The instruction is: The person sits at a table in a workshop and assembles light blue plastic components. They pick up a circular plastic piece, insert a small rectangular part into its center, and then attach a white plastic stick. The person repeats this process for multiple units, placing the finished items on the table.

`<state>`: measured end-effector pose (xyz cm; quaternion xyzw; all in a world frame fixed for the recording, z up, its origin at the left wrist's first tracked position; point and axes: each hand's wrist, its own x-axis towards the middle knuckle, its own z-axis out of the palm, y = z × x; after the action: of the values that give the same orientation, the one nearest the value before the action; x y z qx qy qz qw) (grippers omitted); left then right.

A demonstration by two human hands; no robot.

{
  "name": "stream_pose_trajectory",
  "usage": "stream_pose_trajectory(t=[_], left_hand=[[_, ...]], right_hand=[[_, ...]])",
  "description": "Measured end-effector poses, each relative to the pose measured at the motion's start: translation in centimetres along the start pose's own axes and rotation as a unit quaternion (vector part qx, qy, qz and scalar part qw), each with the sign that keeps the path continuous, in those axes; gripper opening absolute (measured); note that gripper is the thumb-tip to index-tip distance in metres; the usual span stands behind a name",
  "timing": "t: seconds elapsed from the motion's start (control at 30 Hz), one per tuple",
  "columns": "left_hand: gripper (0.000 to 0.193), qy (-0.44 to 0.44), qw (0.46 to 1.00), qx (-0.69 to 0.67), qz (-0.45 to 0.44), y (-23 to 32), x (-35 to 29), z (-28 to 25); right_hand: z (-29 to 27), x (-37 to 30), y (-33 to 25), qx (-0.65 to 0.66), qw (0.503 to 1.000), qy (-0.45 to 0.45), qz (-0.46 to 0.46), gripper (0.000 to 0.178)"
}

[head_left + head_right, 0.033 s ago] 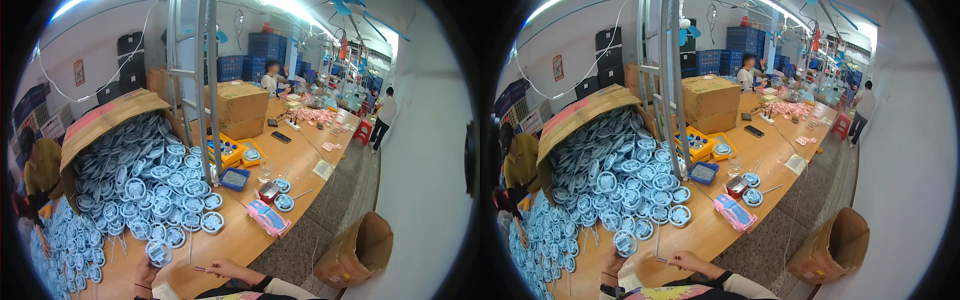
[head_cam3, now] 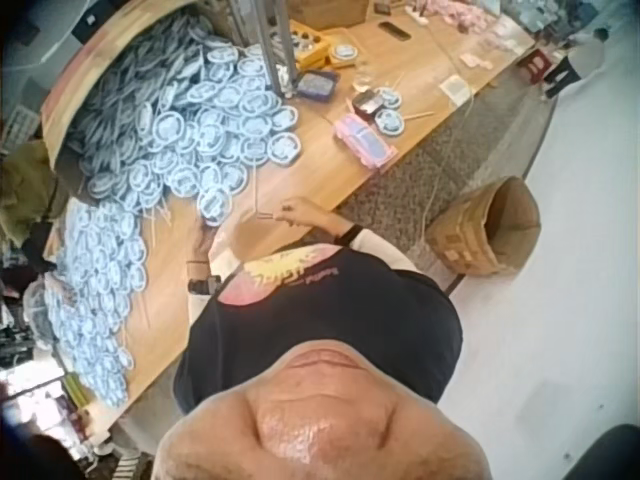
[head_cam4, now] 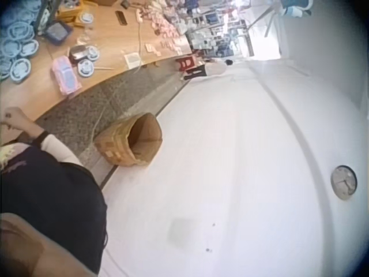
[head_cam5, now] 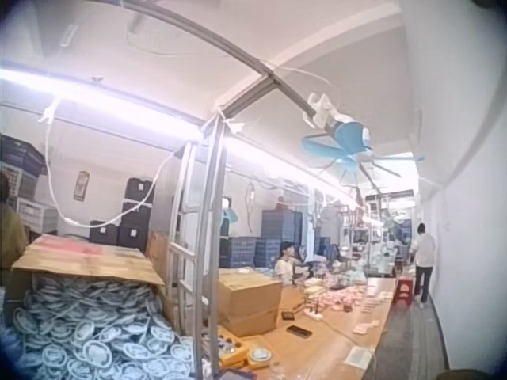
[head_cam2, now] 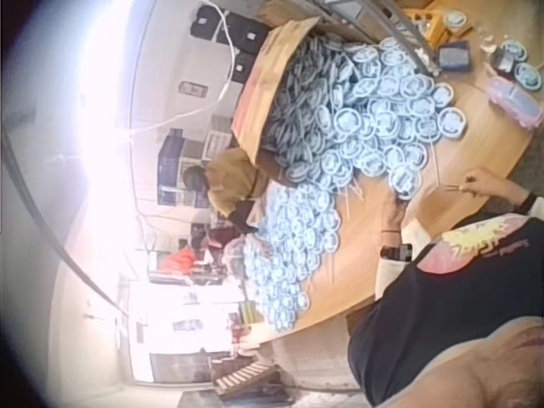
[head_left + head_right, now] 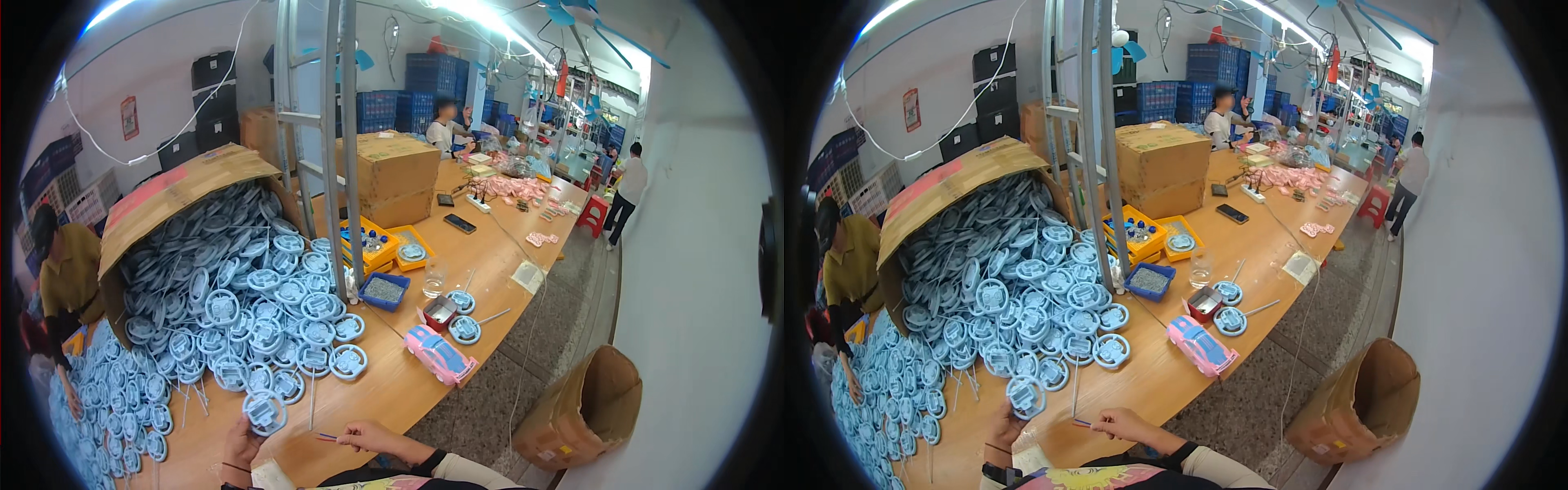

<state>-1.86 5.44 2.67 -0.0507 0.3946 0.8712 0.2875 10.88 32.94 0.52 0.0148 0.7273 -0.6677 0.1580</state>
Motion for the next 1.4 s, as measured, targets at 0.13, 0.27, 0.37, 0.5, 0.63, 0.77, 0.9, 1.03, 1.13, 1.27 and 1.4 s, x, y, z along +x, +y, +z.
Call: stream_pose_trajectory(t=[0.13, 0.27, 0.37, 0.5, 0.63, 0.77, 0.9, 1.03, 1.13, 1.27, 1.4], left_hand=[[0.028, -0.039, 0.994, 0.093, -0.040, -1.4, 0.3, -0.7], [0.026, -0.038, 0.986, 0.157, -0.035, -2.1, -0.6, 0.6], [0.026, -0.038, 0.982, 0.182, -0.036, -2.2, -1.5, 0.8], [0.027, -0.028, 0.982, 0.185, -0.034, -1.9, -2.6, 0.3], [0.027, -0.029, 0.980, 0.196, -0.020, -1.4, -3.4, -0.5], [0.027, -0.016, 0.979, 0.203, -0.006, -0.9, -4.1, -0.7], [0.025, -0.012, 0.977, 0.212, 0.017, -0.8, -4.4, -1.3], [0.025, 0.009, 0.975, 0.220, 0.025, -0.2, -4.8, -1.1], [0.025, 0.031, 0.966, 0.253, 0.040, 0.1, -5.5, -1.6], [0.028, 0.000, 0.956, 0.289, 0.049, -0.2, -4.5, -1.7], [0.028, 0.028, 0.968, 0.245, 0.041, 0.5, -5.5, -1.1]], right_hand=[[1.0, -0.1, -1.2, 0.014, 0.999, 0.005, -0.030, 0.024], [2.5, -0.4, -2.5, -0.008, 0.998, 0.033, -0.045, 0.024], [3.6, -0.4, -3.4, -0.023, 0.997, 0.052, -0.046, 0.024], [5.0, -0.7, -5.4, -0.067, 0.995, 0.063, -0.029, 0.025], [5.9, -0.5, -6.1, -0.132, 0.988, 0.085, 0.000, 0.030], [6.7, 0.1, -6.0, -0.181, 0.978, 0.098, -0.017, 0.031], [7.2, 0.5, -6.0, -0.178, 0.979, 0.099, -0.024, 0.031], [7.6, 0.9, -6.2, -0.171, 0.980, 0.101, -0.032, 0.032], [8.2, 1.2, -6.9, -0.220, 0.971, 0.087, -0.026, 0.031], [8.0, 1.4, -6.3, -0.255, 0.957, 0.137, 0.003, 0.033], [8.2, 1.6, -7.4, -0.240, 0.964, 0.111, -0.009, 0.030]])
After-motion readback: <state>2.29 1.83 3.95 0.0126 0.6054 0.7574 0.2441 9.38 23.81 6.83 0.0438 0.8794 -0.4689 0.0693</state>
